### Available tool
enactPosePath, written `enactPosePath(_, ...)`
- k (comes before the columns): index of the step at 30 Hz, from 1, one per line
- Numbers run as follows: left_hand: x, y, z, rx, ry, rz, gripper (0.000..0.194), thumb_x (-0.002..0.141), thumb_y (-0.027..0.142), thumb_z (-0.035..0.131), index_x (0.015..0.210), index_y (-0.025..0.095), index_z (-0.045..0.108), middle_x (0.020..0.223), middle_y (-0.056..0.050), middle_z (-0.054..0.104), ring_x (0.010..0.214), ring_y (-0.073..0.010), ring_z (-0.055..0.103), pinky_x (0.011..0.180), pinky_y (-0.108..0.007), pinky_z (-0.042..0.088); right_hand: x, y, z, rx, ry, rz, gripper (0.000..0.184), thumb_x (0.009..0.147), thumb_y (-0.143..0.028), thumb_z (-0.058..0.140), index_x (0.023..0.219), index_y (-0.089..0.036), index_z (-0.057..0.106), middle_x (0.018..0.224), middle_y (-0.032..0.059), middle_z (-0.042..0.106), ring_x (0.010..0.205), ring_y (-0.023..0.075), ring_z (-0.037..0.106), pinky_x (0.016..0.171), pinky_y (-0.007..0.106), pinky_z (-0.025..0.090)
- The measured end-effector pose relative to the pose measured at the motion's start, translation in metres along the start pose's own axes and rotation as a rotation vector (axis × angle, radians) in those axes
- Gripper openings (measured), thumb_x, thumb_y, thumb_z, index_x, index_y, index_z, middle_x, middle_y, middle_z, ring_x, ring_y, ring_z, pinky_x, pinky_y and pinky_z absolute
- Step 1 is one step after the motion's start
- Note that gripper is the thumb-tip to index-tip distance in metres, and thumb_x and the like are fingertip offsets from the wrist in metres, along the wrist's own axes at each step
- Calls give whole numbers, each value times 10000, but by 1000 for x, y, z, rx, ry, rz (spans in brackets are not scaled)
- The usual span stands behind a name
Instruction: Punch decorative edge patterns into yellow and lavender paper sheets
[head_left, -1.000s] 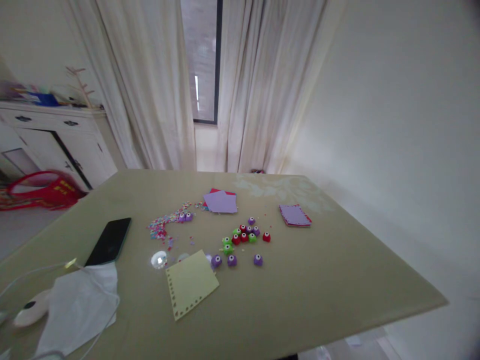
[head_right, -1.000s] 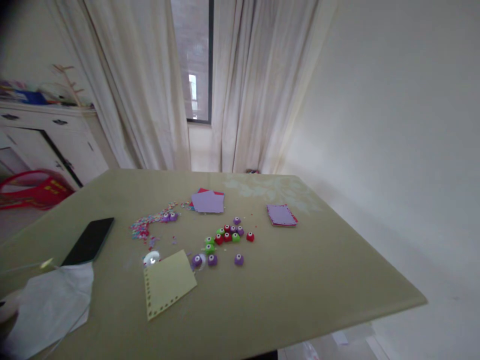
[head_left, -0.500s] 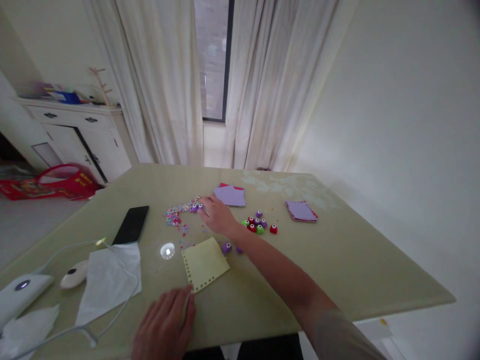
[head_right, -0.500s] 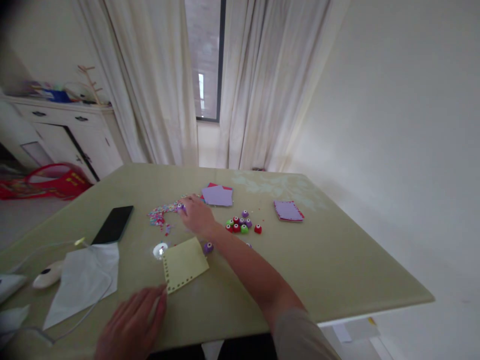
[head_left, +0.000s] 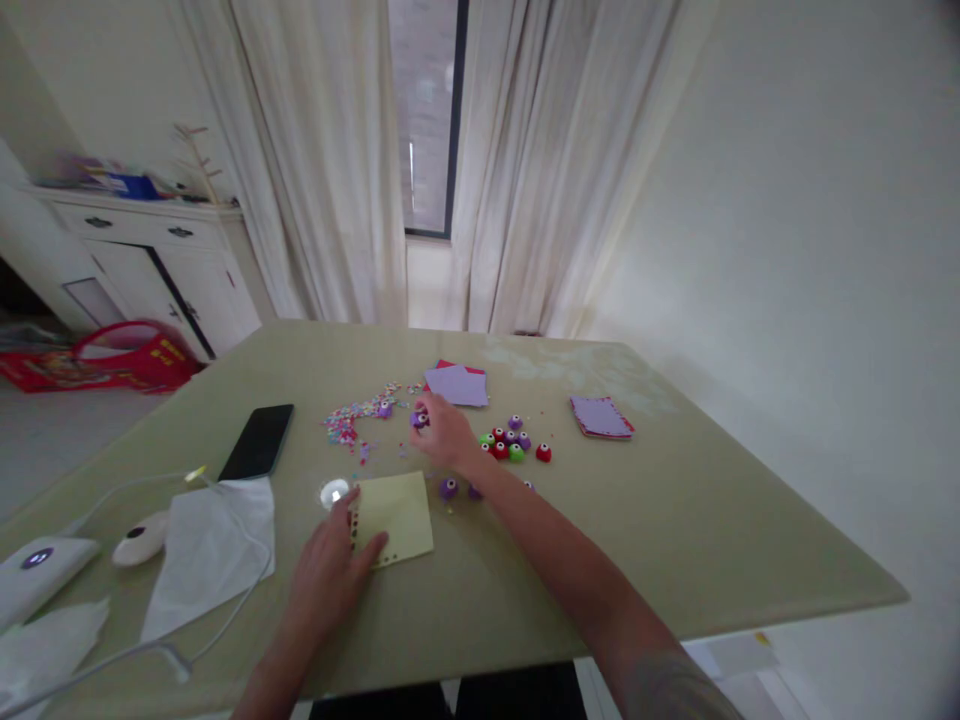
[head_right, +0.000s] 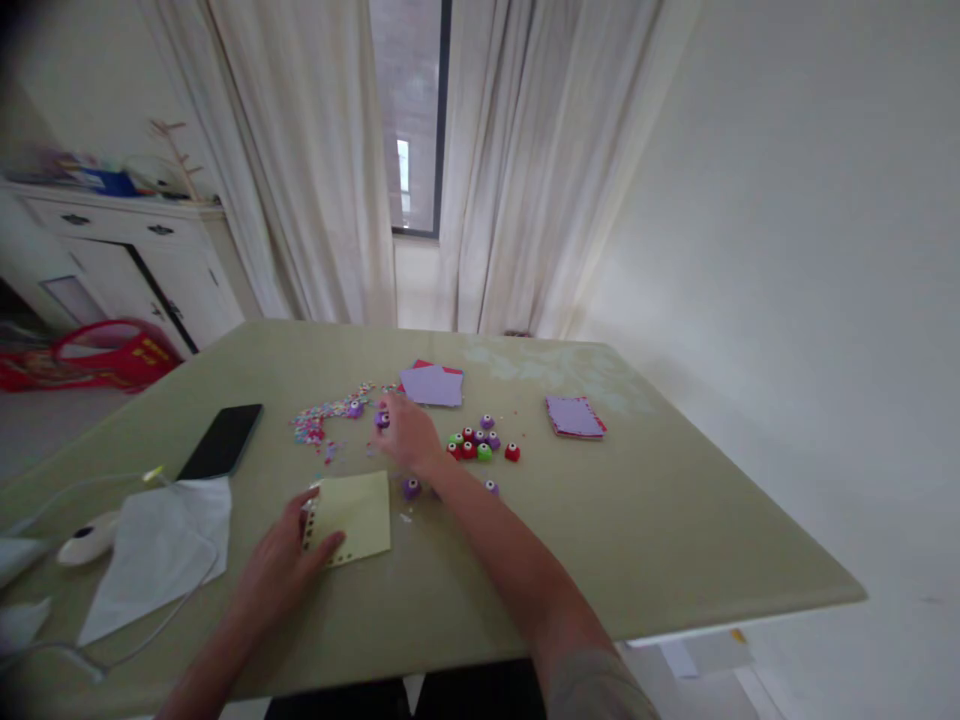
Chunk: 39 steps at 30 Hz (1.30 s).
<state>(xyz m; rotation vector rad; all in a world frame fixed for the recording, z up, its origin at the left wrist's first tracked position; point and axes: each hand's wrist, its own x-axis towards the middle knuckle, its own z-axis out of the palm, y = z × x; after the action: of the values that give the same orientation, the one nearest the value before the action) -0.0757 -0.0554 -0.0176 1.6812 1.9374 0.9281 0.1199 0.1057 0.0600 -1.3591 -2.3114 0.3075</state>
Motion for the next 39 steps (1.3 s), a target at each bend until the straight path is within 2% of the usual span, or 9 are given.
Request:
enactPosePath(3,5,10,-12,-404,38,-115,914,762,608,747,1508,153,480,938,-70,793,819,-319,766,762,-445,613,-46,21,-22,294,288,-45,455,914,-268,670,1353,-161,620,1154,105,683,900,198,668,830,312,573)
enactPosePath(5,12,31,-19,-621,42,-123,690,749,632,779,1261,178,687,979,-88,816,878,-299,774,740,-373,613,-75,39,-27,440,444,-23,338,925,-333,684,1219,-171,719,1083,98,674,876,203,665,814,330,572)
enactPosePath(8,39,72,-17,-626,104,-87,512,749,656,794,885,163,765,712,-39,750,557,-182,632,495,-263,480,-101,63,-22,678,569,153,312,912,-437,719,1077,-175,759,976,80,701,818,205,662,755,338,561)
enactPosePath(12,88,112,15,-738,163,45,456,800,627,743,717,188,650,506,48,569,413,-119,485,408,-224,384,-106,75,-12,939,481,290,411,773,-490,864,1002,-181,718,879,51,729,760,203,668,705,334,560)
enactPosePath(17,100,111,52,-677,105,33,456,867,602,709,697,183,653,476,25,597,413,-138,541,423,-228,413,-110,64,-17,999,433,270,521,653,-403,982,1005,-220,644,880,22,714,774,188,656,700,310,526)
enactPosePath(21,80,104,51,-597,1,-1,528,834,660,714,596,196,631,430,9,592,372,-146,551,389,-227,399,-114,52,-23,1124,325,326,522,643,-359,996,1046,-226,693,841,-10,671,735,161,600,664,284,480)
enactPosePath(25,67,107,47,-533,7,-25,564,857,653,691,529,202,608,403,5,573,347,-137,532,375,-223,388,-114,46,-20,1235,215,377,509,592,-343,1020,994,-222,731,802,-25,658,710,150,585,647,273,472)
enactPosePath(33,61,110,43,-490,43,19,511,910,559,666,537,209,669,415,0,613,374,-165,600,382,-237,464,-114,39,-23,1385,179,438,494,573,-316,1025,930,-227,696,863,-14,710,797,164,660,714,279,548)
enactPosePath(39,59,111,39,-429,17,97,539,928,527,642,484,222,665,429,-13,641,389,-167,625,395,-239,471,-112,38,-24,1384,190,435,465,547,-312,1029,848,-219,686,781,-27,681,703,149,622,628,263,507)
